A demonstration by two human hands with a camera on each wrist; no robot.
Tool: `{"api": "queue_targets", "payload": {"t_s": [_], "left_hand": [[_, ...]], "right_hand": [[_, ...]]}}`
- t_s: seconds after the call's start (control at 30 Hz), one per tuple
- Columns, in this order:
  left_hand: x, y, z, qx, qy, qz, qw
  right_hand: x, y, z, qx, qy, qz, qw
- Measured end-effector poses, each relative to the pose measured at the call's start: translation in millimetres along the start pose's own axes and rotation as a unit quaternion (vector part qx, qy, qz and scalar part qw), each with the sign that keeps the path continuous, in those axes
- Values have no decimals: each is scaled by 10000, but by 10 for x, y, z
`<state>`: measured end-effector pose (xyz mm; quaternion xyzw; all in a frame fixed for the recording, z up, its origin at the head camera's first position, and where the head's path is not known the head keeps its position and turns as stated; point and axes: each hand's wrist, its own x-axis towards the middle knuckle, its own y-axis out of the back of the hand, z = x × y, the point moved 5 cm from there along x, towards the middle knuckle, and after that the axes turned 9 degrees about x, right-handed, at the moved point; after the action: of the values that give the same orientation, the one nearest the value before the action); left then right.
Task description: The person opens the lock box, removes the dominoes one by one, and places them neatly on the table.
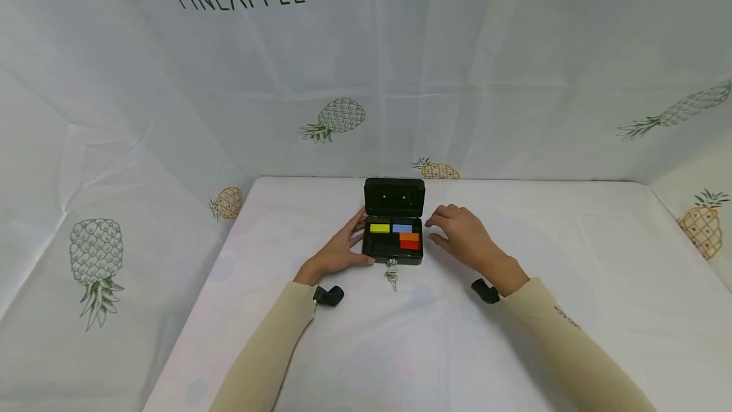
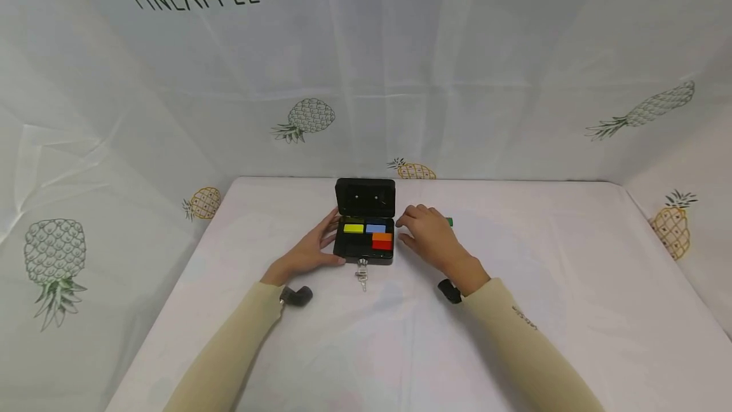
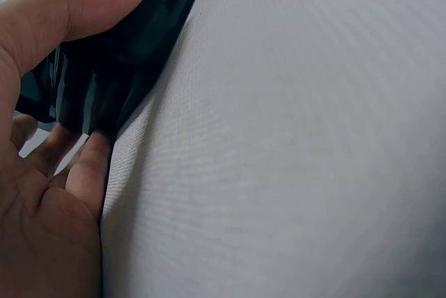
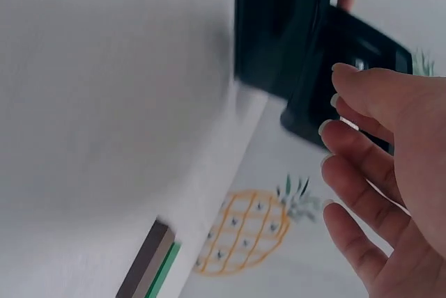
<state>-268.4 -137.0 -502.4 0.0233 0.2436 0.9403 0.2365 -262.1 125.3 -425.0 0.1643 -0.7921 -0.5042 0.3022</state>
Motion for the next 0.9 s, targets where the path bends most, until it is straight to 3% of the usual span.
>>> {"api": "queue_targets", "payload": {"t_s": [0.33,0.9], "left_hand": [[8,-8,27,-25,-76,-5,10000],[-14,4,8,-53,-87,2,9999]], "right_hand": [[91,-204,-215,-85,324,-255,9991],[185,-331,-309,-161,330,-554,9978]]}}
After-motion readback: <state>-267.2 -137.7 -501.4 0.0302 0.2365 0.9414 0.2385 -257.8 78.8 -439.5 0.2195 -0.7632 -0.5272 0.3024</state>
